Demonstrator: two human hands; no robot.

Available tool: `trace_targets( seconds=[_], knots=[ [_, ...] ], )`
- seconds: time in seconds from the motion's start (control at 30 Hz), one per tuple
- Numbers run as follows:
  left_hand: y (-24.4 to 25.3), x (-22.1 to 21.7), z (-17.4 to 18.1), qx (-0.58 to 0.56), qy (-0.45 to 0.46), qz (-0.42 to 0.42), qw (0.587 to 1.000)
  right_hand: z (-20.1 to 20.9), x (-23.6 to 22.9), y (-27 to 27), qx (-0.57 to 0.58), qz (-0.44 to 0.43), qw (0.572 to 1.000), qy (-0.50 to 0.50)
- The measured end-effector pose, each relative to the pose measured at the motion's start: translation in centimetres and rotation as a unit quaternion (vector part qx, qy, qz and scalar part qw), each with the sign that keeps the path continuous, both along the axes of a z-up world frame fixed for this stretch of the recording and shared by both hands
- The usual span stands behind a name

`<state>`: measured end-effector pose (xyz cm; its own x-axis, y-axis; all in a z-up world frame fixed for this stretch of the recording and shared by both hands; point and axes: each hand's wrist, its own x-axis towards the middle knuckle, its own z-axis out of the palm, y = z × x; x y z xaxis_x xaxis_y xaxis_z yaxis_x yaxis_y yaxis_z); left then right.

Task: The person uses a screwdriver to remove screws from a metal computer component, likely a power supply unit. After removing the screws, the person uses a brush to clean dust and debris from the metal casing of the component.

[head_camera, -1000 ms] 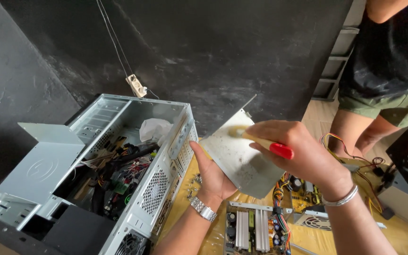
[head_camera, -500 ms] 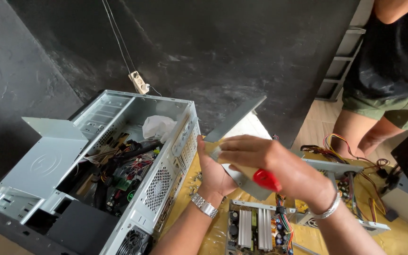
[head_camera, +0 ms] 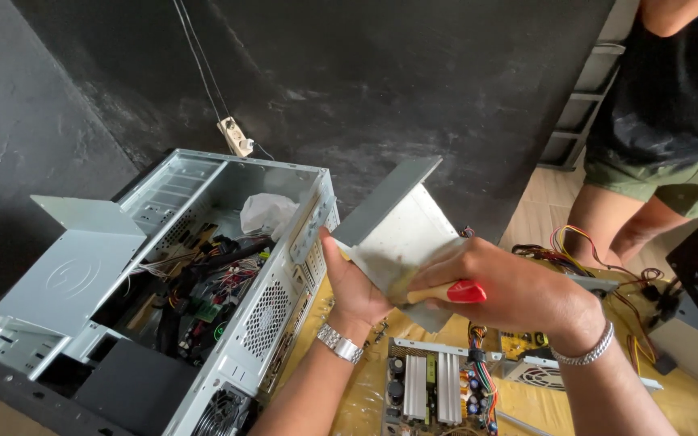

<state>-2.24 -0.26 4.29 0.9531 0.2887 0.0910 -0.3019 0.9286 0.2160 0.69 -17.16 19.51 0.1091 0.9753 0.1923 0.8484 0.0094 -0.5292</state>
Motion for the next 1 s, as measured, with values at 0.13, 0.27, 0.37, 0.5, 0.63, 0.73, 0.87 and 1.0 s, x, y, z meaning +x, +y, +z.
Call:
trace_targets(
  seconds=[0.13,0.27,0.37,0.5,0.63,0.73,0.87,1.0],
  knots=[
    [1.4,1.7,-4.4,0.002,-0.004,0.018,1.000,-0.4,1.8,-0.8,0.023,-0.002,0.999,-0.028],
    [0.2,0.1,-0.8,0.104,-0.112,-0.016,0.988,-1.5,5.0,-1.9,0.162,-0.012,0.978,-0.127],
    [-0.7,-0.9,0.7,0.108,-0.071,-0.032,0.991,-1.9,5.2,-1.9,0.232,-0.087,0.957,-0.155],
    [-1.1,-1.1,1.3,0.089,-0.075,-0.062,0.991,-1.7,4.6,-1.3,0.229,-0.083,0.960,-0.138],
    [-1.1,-1.0,1.5,0.099,-0.044,-0.063,0.992,-2.2,4.9,-1.0,0.191,-0.062,0.971,-0.133],
    [-1.5,-1.2,1.7,0.095,-0.068,-0.078,0.990,-2.4,4.9,-0.9,0.220,-0.076,0.960,-0.155],
    [-1.9,-1.0,1.5,0.093,-0.069,-0.057,0.992,-2.8,4.7,-0.1,0.325,-0.134,0.916,-0.192],
    [-1.4,-0.8,0.9,0.099,-0.095,-0.044,0.990,-2.9,4.4,0.0,0.308,-0.147,0.921,-0.187]
  ],
)
